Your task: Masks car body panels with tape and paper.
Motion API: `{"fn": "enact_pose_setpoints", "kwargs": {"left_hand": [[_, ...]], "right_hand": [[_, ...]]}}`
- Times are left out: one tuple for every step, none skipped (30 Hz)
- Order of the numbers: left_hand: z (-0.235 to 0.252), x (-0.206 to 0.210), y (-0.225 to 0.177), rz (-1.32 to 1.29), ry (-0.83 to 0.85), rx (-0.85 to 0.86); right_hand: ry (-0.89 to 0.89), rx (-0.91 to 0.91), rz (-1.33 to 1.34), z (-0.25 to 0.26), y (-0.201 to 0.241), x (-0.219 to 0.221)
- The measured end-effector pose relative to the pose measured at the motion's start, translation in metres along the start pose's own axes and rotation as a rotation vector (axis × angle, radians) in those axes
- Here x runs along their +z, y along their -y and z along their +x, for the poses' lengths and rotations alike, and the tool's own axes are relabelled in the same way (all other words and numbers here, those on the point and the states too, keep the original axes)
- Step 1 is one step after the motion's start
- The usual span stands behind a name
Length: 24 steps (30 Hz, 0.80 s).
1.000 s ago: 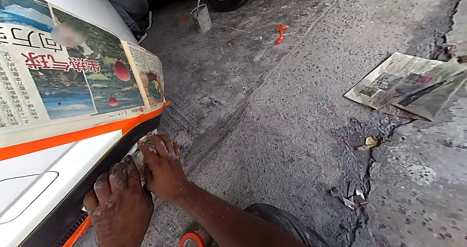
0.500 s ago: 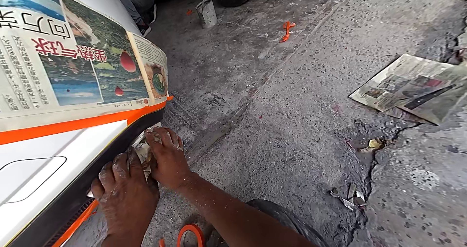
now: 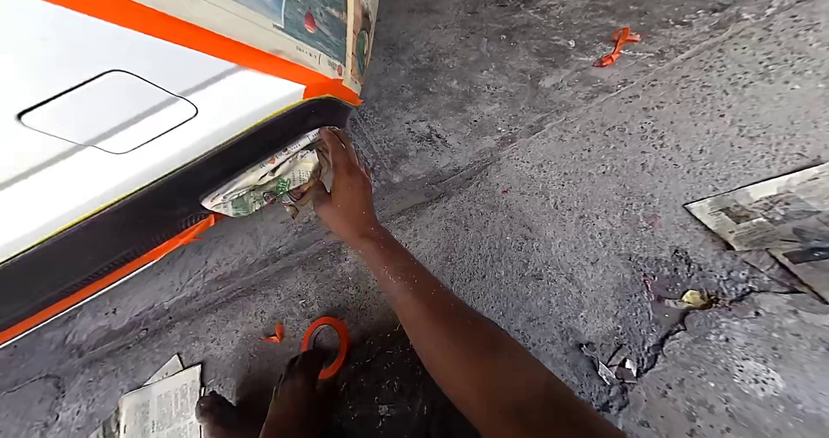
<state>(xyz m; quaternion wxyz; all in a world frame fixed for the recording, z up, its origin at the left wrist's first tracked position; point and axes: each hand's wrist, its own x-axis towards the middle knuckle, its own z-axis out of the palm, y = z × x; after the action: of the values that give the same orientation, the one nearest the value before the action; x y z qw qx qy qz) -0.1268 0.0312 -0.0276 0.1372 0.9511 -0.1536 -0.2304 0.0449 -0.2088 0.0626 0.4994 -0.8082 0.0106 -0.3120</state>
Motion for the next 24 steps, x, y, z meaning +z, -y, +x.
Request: {"fn": "enact_pose_setpoints", "kwargs": {"left_hand": [[0.001, 0.004, 0.0, 0.034, 0.065, -0.014], [0.007, 0.007, -0.001, 0.069, 0.085, -0.016], [0.012, 0.007, -0.003, 0.106, 0.1, -0.02], [0.014, 0.003, -0.011, 0.12, 0.141, -0.038], [0.014, -0.005, -0.022, 0.105, 0.21, -0.059], [0.017, -0.007, -0.025, 0.098, 0.235, -0.06], [0.021, -0.005, -0.023, 0.104, 0.216, -0.053], [0.022, 0.0, -0.02, 0.097, 0.19, -0.053], [0.021, 0.006, -0.015, 0.077, 0.156, -0.048], [0.019, 0.005, -0.015, 0.013, 0.151, -0.058], [0.017, 0.0, -0.018, -0.094, 0.136, -0.069], [0.013, -0.006, -0.021, -0.245, 0.107, -0.073], [0.011, -0.009, -0.022, -0.397, 0.062, -0.055], [0.011, -0.01, -0.021, -0.538, 0.013, -0.023], [0.01, -0.011, -0.019, -0.653, -0.037, 0.023], [0.013, -0.005, -0.015, -0.729, -0.11, 0.083], [0.016, -0.003, -0.014, -0.798, -0.167, 0.13], [0.017, -0.002, -0.014, -0.854, -0.207, 0.155], [0.018, -0.003, -0.015, -0.899, -0.226, 0.165], [0.017, -0.005, -0.016, -0.932, -0.242, 0.171], [0.018, -0.006, -0.015, -0.962, -0.268, 0.179], [0.017, -0.007, -0.015, -0.991, -0.294, 0.187], [0.017, -0.008, -0.014, -1.013, -0.318, 0.197], [0.016, -0.007, -0.014, -1.033, -0.34, 0.208]], "right_hand": [[-0.007, 0.004, 0.003, -0.004, -0.002, 0.001], [-0.02, 0.004, 0.017, -0.003, -0.003, 0.002], [-0.027, 0.008, 0.035, 0.0, -0.004, 0.003], [-0.029, 0.011, 0.046, 0.001, -0.005, 0.004], [-0.021, 0.017, 0.041, 0.0, -0.006, 0.004], [-0.017, 0.014, 0.025, 0.001, -0.007, 0.002], [-0.019, 0.006, 0.006, 0.004, -0.007, 0.001], [-0.022, 0.001, -0.008, 0.005, -0.007, 0.001], [-0.013, 0.011, -0.015, 0.005, -0.007, -0.001], [0.002, 0.022, -0.015, 0.003, -0.006, -0.003], [0.023, 0.029, -0.01, 0.002, -0.005, -0.005], [0.044, 0.028, -0.009, 0.001, -0.004, -0.008], [0.064, 0.025, -0.017, 0.001, -0.003, -0.012], [0.085, 0.031, -0.028, -0.001, 0.0, -0.016], [0.109, 0.036, -0.04, -0.002, 0.003, -0.02], [0.128, 0.036, -0.052, -0.004, 0.004, -0.023], [0.148, 0.043, -0.067, -0.004, 0.005, -0.025], [0.172, 0.068, -0.081, -0.005, 0.007, -0.028], [0.184, 0.094, -0.091, -0.006, 0.009, -0.03], [0.186, 0.116, -0.097, -0.007, 0.011, -0.031], [0.185, 0.125, -0.101, -0.007, 0.013, -0.031], [0.188, 0.137, -0.107, -0.007, 0.016, -0.031], [0.19, 0.152, -0.107, -0.007, 0.018, -0.032], [0.191, 0.167, -0.11, -0.008, 0.021, -0.033]]}}
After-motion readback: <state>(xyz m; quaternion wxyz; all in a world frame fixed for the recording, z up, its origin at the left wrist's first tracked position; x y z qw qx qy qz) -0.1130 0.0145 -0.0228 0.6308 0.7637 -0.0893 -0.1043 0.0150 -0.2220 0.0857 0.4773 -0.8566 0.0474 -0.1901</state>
